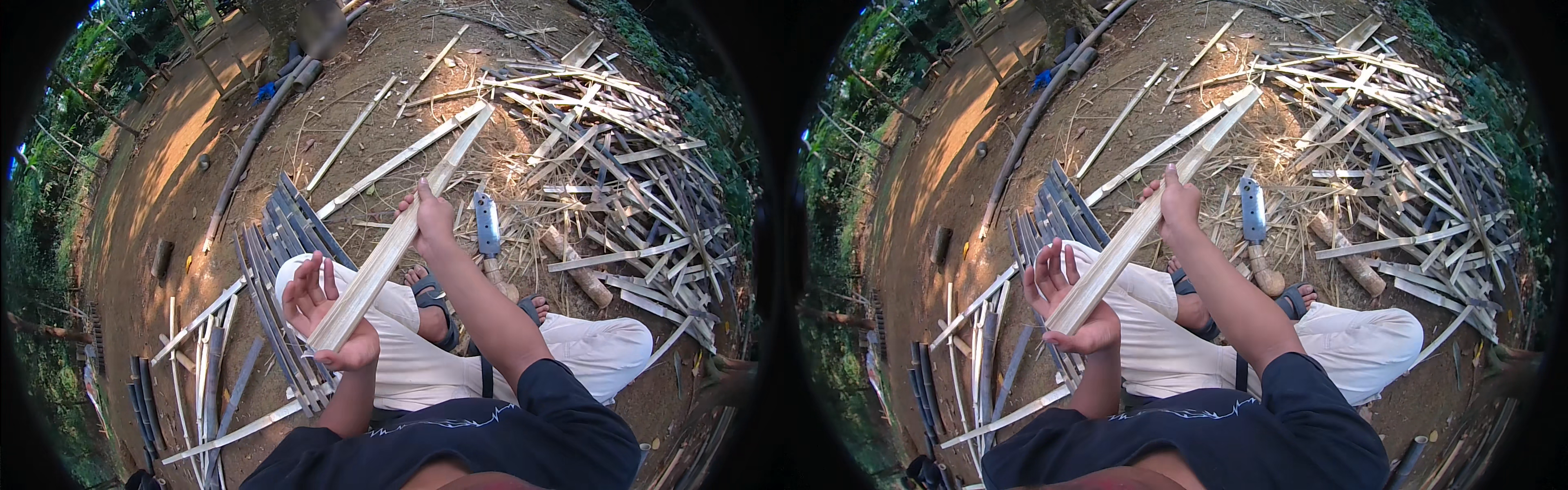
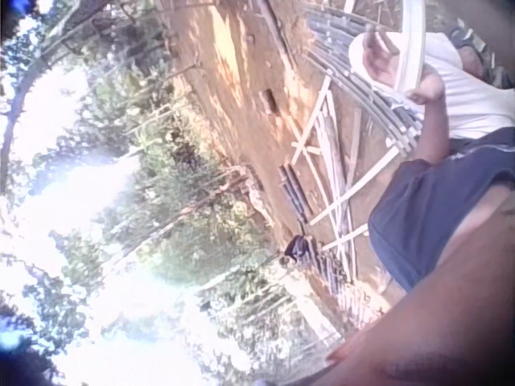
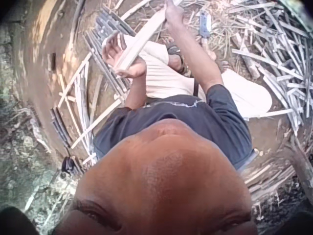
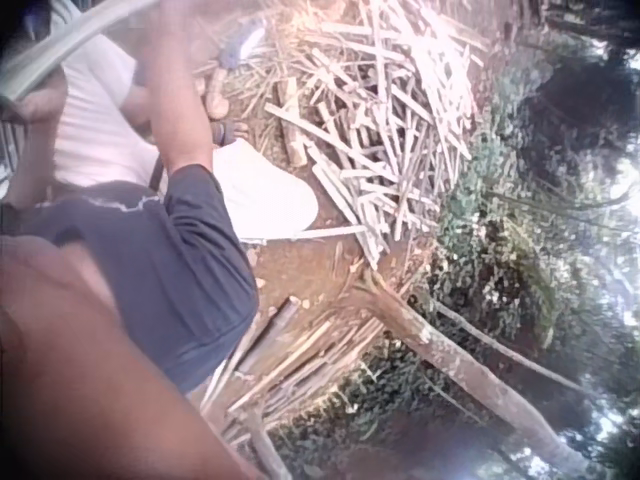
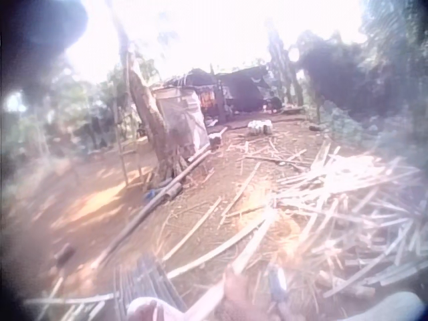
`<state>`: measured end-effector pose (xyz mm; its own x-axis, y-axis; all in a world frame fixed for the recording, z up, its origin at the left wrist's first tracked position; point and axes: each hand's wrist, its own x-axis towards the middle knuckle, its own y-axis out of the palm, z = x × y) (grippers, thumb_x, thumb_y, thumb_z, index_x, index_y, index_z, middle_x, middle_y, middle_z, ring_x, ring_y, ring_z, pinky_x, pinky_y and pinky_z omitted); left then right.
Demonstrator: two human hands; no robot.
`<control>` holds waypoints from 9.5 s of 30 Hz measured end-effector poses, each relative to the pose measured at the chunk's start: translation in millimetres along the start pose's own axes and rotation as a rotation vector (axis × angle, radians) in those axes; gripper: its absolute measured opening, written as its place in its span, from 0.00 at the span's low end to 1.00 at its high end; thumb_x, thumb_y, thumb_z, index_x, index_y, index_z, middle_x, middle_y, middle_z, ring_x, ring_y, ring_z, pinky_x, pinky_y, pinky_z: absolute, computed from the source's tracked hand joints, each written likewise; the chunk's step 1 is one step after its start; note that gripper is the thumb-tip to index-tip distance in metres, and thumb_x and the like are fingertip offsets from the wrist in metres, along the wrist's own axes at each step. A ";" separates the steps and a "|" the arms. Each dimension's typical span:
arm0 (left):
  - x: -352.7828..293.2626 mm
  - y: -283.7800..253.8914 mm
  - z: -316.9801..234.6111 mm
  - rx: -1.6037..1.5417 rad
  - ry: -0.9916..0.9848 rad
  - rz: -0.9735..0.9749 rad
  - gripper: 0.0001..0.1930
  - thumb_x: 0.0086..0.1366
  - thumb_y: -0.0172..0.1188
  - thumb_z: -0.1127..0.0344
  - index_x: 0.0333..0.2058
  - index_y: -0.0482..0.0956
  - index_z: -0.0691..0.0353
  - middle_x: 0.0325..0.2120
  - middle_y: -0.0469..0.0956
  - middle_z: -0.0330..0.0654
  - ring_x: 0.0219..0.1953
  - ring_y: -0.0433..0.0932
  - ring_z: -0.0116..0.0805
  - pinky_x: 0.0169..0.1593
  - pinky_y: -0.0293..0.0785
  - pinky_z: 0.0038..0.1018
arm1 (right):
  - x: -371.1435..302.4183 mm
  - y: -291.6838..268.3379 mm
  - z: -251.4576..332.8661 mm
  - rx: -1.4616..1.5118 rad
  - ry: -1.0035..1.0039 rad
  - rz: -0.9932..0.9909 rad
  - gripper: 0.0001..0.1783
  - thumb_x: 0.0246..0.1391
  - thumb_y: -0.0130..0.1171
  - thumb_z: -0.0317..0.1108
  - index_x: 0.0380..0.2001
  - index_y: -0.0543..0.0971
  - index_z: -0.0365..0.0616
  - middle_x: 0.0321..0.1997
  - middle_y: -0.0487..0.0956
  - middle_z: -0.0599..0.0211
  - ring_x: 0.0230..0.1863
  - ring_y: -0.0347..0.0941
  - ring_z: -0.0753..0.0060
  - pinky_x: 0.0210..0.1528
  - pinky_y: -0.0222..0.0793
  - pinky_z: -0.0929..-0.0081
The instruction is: The person shaves a piece of bamboo by hand using a large blade, drawing the blade along the length of the wood while sitting outdoors.
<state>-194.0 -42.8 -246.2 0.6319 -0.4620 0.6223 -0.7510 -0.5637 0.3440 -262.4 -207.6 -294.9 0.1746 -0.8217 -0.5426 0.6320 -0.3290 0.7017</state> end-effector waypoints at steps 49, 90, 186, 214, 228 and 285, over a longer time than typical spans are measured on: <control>87.9 61.9 -119.3 -0.300 -0.009 -0.061 0.22 0.63 0.52 0.44 0.21 0.58 0.53 0.09 0.54 0.29 0.09 0.51 0.20 0.19 0.46 0.19 | -145.4 -141.6 51.1 -1.301 -0.759 0.403 0.21 0.43 0.66 0.31 0.42 0.74 0.40 0.24 0.78 0.58 0.25 0.78 0.54 0.28 0.72 0.63; 93.3 7.4 -77.2 -0.285 -0.060 -0.063 0.19 0.65 0.44 0.51 0.18 0.56 0.52 0.09 0.50 0.30 0.10 0.48 0.23 0.17 0.44 0.21 | -49.5 -206.7 45.4 -1.430 -0.504 0.081 0.09 0.43 0.63 0.32 0.26 0.76 0.39 0.18 0.77 0.53 0.24 0.77 0.47 0.28 0.71 0.59; 165.5 -3.8 -117.3 -0.144 -0.009 0.044 0.18 0.62 0.46 0.52 0.18 0.55 0.52 0.09 0.51 0.32 0.11 0.48 0.24 0.20 0.48 0.22 | 156.8 -273.0 76.1 -1.755 0.037 -0.366 0.20 0.46 0.58 0.35 0.40 0.81 0.30 0.44 0.80 0.37 0.48 0.78 0.43 0.54 0.72 0.57; 170.7 -24.8 -135.0 -0.293 0.102 0.246 0.13 0.55 0.52 0.62 0.17 0.58 0.51 0.07 0.56 0.27 0.05 0.55 0.18 0.17 0.52 0.14 | -22.7 -140.7 31.5 -1.405 -0.337 0.120 0.15 0.49 0.64 0.40 0.28 0.78 0.37 0.19 0.77 0.52 0.20 0.75 0.57 0.29 0.70 0.61; 122.0 25.7 -135.0 -0.468 0.128 0.428 0.17 0.68 0.45 0.52 0.22 0.58 0.52 0.08 0.55 0.27 0.07 0.52 0.18 0.15 0.50 0.18 | -84.1 -144.3 56.4 -1.473 -0.279 0.103 0.12 0.46 0.63 0.35 0.27 0.77 0.35 0.19 0.79 0.49 0.23 0.79 0.49 0.27 0.74 0.58; 138.2 26.9 -123.9 -0.246 0.234 0.257 0.12 0.66 0.55 0.58 0.24 0.64 0.44 0.16 0.54 0.27 0.10 0.52 0.16 0.15 0.52 0.16 | 72.2 -207.8 81.4 -1.674 -0.080 0.032 0.11 0.44 0.59 0.35 0.23 0.79 0.35 0.22 0.80 0.47 0.28 0.80 0.51 0.33 0.74 0.62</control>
<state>-150.6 -37.0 -63.8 0.3792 -0.3821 0.8427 -0.9195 -0.2577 0.2969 -442.6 -236.4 -442.3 0.1993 -0.8550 -0.4788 0.6918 0.4688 -0.5493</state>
